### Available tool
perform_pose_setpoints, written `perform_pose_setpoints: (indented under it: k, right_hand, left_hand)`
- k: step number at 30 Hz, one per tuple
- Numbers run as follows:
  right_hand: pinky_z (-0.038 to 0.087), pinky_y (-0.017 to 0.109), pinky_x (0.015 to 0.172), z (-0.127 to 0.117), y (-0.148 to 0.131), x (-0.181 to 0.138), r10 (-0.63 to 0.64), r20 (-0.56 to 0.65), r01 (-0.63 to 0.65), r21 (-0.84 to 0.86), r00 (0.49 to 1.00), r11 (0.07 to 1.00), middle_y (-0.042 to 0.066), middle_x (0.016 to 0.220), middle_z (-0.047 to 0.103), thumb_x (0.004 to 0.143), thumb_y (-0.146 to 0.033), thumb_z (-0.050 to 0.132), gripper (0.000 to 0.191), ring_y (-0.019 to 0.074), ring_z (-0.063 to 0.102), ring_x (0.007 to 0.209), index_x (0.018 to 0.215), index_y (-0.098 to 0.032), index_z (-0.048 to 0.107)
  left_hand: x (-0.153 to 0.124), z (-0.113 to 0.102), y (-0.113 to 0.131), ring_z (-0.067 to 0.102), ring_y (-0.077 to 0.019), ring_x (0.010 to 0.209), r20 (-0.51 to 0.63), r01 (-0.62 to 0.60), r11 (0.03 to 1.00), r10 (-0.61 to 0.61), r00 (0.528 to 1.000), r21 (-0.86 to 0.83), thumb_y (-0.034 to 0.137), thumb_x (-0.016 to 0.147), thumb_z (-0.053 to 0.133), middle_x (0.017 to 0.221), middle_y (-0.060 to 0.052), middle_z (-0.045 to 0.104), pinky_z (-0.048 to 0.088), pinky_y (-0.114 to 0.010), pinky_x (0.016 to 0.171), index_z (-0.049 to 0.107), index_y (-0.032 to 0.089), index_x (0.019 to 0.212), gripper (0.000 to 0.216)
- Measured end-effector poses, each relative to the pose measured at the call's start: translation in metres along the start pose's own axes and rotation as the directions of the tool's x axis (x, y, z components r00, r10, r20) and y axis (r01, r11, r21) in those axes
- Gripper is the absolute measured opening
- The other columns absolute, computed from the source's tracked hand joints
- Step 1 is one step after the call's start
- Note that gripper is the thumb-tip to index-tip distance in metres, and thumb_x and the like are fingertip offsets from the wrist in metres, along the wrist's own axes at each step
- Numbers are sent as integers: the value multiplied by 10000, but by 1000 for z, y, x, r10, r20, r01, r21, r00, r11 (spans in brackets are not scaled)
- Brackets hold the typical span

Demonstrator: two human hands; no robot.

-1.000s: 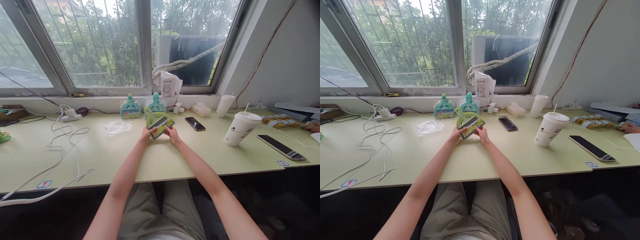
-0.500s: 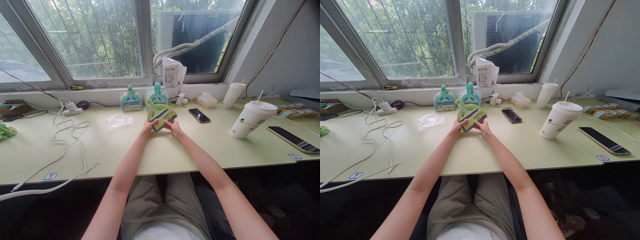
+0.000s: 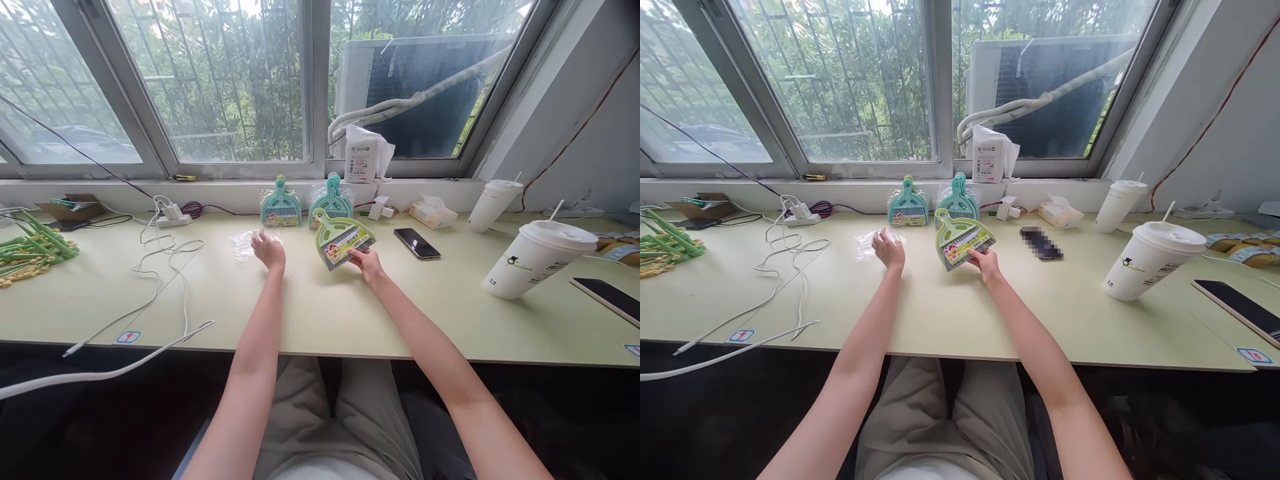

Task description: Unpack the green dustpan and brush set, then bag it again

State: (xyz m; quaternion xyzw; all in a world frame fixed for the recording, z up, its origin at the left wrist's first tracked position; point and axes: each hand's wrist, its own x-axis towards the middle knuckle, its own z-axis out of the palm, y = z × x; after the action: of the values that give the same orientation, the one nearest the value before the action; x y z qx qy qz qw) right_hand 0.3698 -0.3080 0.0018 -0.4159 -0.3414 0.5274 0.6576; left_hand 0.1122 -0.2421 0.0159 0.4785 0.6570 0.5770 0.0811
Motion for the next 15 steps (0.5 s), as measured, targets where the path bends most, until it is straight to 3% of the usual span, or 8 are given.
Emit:
perform_pose_setpoints:
  k: [2,4,6,9,12,15]
  right_hand:
    - [598,358,878,1,-1,-1,4,0,-4,-6,1000,1000,77,940,730,728,-105,731,145,193,704,862,856,-113,663]
    - [602,348,866,2,-1,-2,8,7,-8,-13,1000,1000,72,948,729,733,-99,722,143,189,704,859,861,-119,662]
    - [606,333,850,3,-1,-3,15,17,-15,-21,1000,1000,67,947,729,744,-95,709,142,182,705,848,876,-122,663]
    - [611,314,829,4,0,-3,34,16,-34,-40,999,999,69,931,730,756,-96,700,138,174,707,824,888,-120,665]
    - [618,302,800,2,-1,-2,50,-8,-50,-54,999,997,69,914,732,752,-84,699,125,166,706,791,867,-118,665]
    - [624,283,750,1,-3,-1,80,-44,-83,-77,996,994,60,873,734,738,-61,699,121,157,704,753,834,-124,660]
  left_hand:
    - [13,-8,-19,175,-343,1441,98,14,985,-31,995,171,155,789,534,1493,-171,360,78,-601,1132,599,190,1200,418]
    - [19,-8,-29,305,-375,1381,275,-20,971,-48,960,239,151,745,560,1338,-158,542,20,-659,1102,695,216,941,247]
    - [16,-1,-27,469,-370,1253,410,-80,974,-14,912,213,132,693,590,1073,-133,678,-13,-640,1114,692,219,699,134]
    - [1,13,-12,573,-340,1091,479,-173,982,115,870,79,82,621,626,733,-93,670,-54,-557,1154,624,222,506,182]
    - [-16,21,2,531,-346,1128,433,-259,966,245,867,-28,69,619,633,730,-90,658,-77,-549,1155,653,230,571,170]
    - [-24,21,7,480,-339,1198,421,-363,931,316,850,33,45,682,551,1006,-119,674,-15,-565,1158,718,215,892,318]
